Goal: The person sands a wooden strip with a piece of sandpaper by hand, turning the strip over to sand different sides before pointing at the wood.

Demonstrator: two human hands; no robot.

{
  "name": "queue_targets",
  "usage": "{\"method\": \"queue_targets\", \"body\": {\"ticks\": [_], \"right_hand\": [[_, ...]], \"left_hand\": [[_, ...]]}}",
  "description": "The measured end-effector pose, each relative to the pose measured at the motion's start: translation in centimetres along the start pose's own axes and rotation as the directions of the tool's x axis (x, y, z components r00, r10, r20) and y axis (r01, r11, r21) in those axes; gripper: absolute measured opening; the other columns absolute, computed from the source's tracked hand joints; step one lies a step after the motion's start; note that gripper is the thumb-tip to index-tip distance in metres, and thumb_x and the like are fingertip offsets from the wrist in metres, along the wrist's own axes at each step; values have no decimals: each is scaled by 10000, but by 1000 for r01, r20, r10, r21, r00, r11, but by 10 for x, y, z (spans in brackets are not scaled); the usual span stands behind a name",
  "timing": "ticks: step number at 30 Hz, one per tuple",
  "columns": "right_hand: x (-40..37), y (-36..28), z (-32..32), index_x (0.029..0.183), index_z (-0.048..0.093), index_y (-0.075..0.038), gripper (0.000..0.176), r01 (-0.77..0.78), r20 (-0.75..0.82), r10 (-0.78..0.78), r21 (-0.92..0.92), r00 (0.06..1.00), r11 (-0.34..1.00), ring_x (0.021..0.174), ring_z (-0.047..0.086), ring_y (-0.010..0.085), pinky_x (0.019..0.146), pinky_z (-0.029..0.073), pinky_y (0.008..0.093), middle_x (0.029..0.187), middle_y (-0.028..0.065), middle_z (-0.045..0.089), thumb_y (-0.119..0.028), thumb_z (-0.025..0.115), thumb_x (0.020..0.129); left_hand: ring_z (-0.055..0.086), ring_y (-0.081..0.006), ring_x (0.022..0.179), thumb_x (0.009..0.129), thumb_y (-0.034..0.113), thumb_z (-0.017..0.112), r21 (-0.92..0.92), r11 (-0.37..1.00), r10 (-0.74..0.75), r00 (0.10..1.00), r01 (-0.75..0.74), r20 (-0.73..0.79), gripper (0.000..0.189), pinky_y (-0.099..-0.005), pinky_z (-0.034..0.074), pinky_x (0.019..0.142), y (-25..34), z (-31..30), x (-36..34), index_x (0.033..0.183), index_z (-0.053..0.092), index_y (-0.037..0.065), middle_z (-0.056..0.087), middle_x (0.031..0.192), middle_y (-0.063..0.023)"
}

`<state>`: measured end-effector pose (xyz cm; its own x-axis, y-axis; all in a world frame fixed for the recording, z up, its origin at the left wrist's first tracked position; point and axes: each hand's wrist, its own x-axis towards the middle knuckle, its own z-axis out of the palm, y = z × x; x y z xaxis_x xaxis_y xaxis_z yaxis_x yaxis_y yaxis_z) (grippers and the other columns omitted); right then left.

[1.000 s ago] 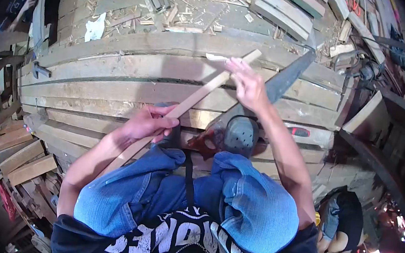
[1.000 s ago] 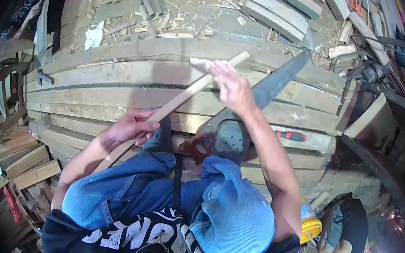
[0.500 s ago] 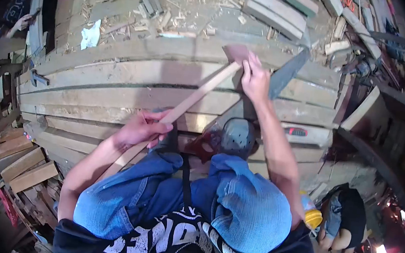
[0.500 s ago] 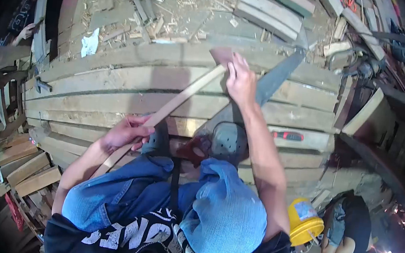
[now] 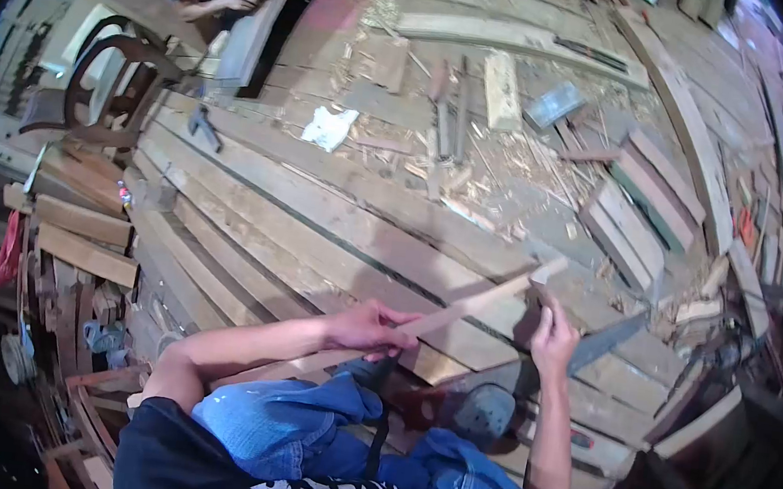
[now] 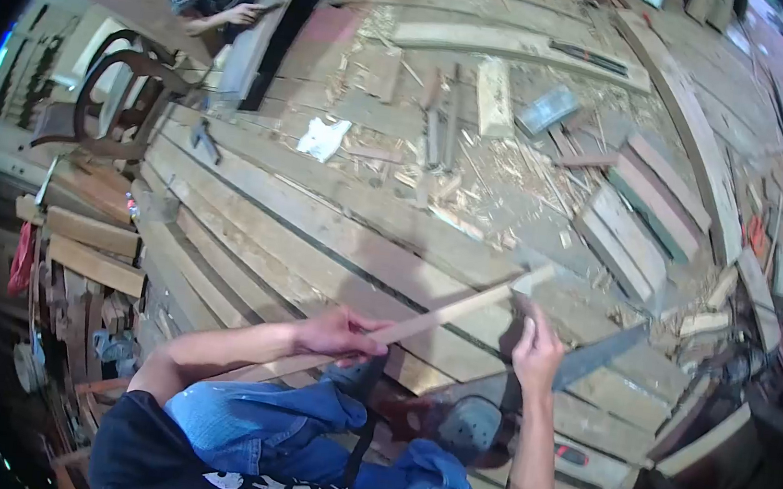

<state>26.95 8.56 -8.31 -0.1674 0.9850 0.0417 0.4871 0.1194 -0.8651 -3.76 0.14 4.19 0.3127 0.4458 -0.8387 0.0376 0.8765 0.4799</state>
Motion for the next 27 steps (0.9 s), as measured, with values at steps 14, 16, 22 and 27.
{"method": "queue_targets", "body": {"ticks": [14,16,22,27], "right_hand": [[-22,-6,-37,1182,632,-25,304,94,-116,-108,-114,987,989,790,713,324,687,547,363,935,226,693,-37,562,886],[-32,-7,-39,1173,639,-34,299,126,-118,-137,-96,984,987,771,713,321,674,547,363,928,220,694,-38,565,884],[-44,-1,-42,1158,651,-48,291,104,-97,-118,-137,988,985,749,716,303,657,552,363,917,186,707,-39,570,878],[-49,-3,-42,1154,655,-54,293,111,-102,-126,-140,987,984,754,715,314,665,557,362,932,190,705,-42,575,872]], "left_hand": [[629,-376,604,917,213,548,1000,-22,523,852,-16,25,547,-474,526,579,17,-69,-14,1433,403,104,619,683,-207],[628,-394,650,882,166,583,998,-58,570,821,24,13,603,-483,520,621,31,-62,-22,1442,378,77,640,768,-208],[630,-383,641,876,160,570,991,-101,450,892,87,-32,606,-480,521,625,59,-62,-26,1440,380,45,635,741,-213],[632,-384,656,854,111,581,972,-192,449,893,138,-38,596,-480,517,641,55,-65,-22,1418,409,23,630,733,-219]]}}
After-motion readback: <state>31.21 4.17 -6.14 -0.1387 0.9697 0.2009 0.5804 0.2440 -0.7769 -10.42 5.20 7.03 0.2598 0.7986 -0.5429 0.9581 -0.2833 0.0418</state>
